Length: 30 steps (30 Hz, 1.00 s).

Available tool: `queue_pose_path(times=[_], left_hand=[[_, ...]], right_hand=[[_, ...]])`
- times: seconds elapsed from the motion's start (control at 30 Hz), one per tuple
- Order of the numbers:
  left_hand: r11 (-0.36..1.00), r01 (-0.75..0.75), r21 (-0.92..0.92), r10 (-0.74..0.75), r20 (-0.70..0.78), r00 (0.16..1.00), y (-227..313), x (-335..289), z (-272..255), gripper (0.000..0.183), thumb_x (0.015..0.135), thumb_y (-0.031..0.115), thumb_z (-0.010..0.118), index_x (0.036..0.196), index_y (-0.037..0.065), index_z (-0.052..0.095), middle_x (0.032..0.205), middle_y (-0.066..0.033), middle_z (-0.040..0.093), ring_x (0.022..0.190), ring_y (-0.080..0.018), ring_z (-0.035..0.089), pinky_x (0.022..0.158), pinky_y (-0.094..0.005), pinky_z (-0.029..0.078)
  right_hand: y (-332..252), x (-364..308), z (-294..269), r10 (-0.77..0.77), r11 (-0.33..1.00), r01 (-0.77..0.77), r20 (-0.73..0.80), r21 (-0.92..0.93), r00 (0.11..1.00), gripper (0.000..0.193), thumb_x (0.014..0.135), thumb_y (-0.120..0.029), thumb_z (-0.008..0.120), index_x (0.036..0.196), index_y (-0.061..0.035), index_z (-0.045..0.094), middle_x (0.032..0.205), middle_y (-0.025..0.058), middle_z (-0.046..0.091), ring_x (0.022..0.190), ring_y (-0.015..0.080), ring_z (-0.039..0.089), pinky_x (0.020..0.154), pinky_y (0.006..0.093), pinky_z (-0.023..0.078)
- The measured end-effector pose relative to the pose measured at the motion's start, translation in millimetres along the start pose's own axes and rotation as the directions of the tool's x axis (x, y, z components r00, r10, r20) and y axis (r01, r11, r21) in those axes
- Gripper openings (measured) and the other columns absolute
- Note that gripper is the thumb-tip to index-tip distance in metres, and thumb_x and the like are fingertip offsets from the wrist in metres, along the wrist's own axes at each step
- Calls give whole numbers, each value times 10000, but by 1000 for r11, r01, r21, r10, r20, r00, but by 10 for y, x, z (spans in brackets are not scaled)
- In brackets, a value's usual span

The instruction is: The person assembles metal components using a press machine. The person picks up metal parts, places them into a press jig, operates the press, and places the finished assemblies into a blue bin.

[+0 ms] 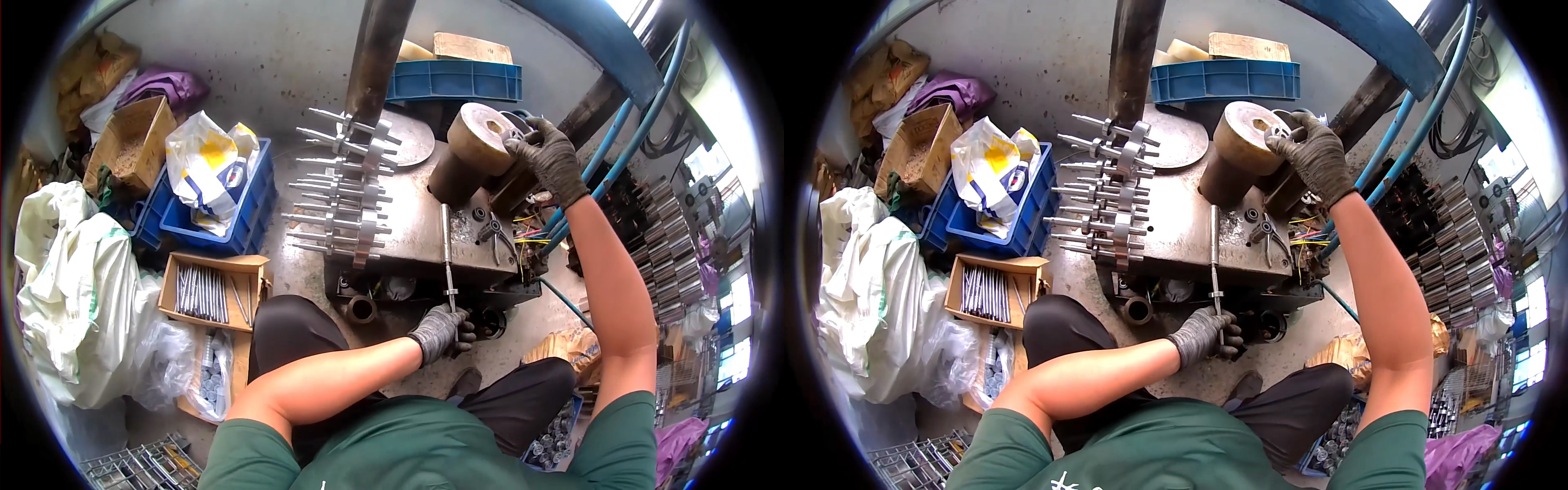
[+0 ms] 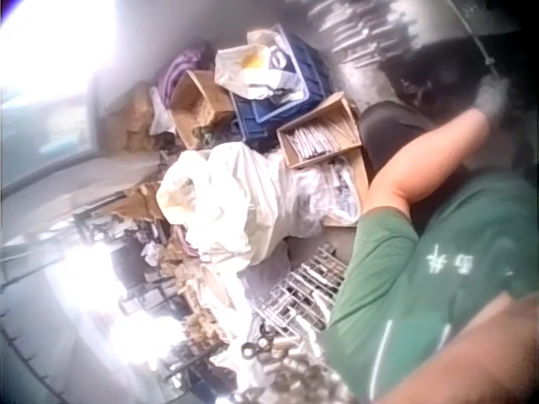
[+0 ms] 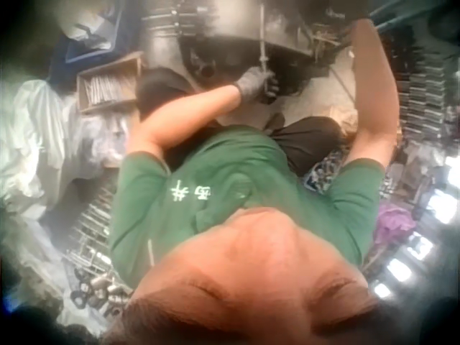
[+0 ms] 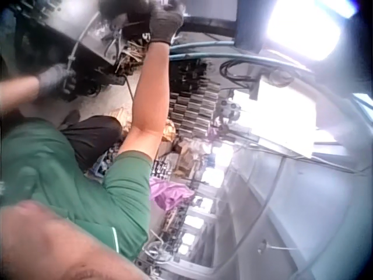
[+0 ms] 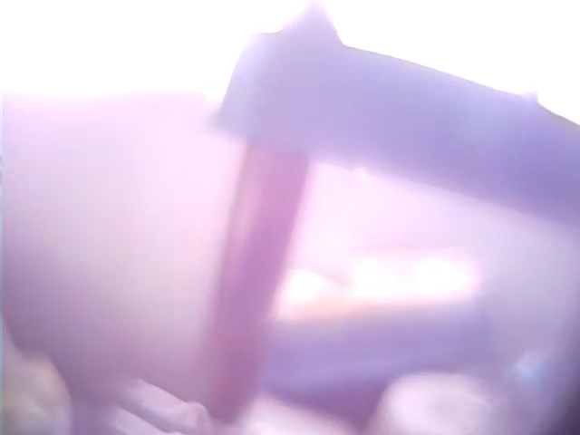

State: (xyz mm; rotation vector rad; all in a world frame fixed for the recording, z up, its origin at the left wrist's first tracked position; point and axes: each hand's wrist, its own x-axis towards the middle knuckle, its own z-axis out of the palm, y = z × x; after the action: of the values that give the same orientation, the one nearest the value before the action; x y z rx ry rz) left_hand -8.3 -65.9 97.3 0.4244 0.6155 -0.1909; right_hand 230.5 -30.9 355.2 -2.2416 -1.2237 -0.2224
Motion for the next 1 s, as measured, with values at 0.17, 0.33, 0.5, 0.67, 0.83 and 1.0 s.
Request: queue_pose_path(times=[0.17, 0.33, 0.5, 0.67, 0.83, 1.0], left_hand=[[997, 14, -77, -8, 79, 997, -54, 163, -144, 69, 1065, 91, 540, 1125, 79, 509, 889, -127, 602, 707, -293, 639, 574, -463, 588], [1000, 15, 2, -15, 50, 999, -45, 22, -89, 95, 1061, 110, 563, 1120, 57, 510, 904, -134, 612, 723, -303, 659, 591, -458, 608], [995, 26, 91, -28, 26, 999, -13, -49, -36, 154, 1057, 159, 590, 1157, 52, 542, 970, -156, 669, 797, -319, 721, 643, -464, 646], [996, 22, 89, -24, 20, 1000, 16, -7, -54, 127, 1052, 151, 598, 1125, 57, 552, 944, -153, 663, 780, -315, 713, 625, -457, 637], [998, 42, -50, -39, 66, 997, 80, 86, -41, 101, 1039, 127, 606, 1093, 69, 544, 878, -113, 616, 702, -267, 645, 546, -390, 586], [999, -11, -51, 13, 42, 999, 304, 114, 53, 99, 1038, 181, 608, 1091, 105, 573, 881, -92, 619, 722, -259, 643, 586, -382, 576]], right_hand=[[209, 412, 149, -90, 992, 97, 94, -78, 992, 567, 819, -382, 870, 1228, -14, 733, 1048, 192, 769, 952, 273, 740, 911, 366, 577], [240, 617, 224, -16, 995, 30, 149, -94, 989, 559, 843, -417, 814, 1221, -14, 733, 1107, 204, 767, 1043, 304, 743, 966, 383, 565], [202, 729, 240, -36, 965, 75, 155, -252, 987, 618, 844, -490, 800, 1239, -21, 725, 1126, 216, 760, 1066, 355, 733, 980, 409, 562], [39, 366, 6, -169, 965, 200, 179, -168, 969, 526, 903, -375, 781, 1272, -9, 700, 1155, 230, 748, 1107, 362, 721, 991, 417, 561], [70, -442, -547, -317, 862, 417, 336, -288, 887, 418, 894, -240, 794, 1210, 15, 693, 1103, 209, 718, 1036, 369, 693, 964, 419, 558], [186, -1386, -1113, -230, 831, 415, 451, -370, 862, 365, 831, -206, 798, 1127, -23, 687, 1027, 192, 698, 980, 387, 664, 929, 476, 514]])
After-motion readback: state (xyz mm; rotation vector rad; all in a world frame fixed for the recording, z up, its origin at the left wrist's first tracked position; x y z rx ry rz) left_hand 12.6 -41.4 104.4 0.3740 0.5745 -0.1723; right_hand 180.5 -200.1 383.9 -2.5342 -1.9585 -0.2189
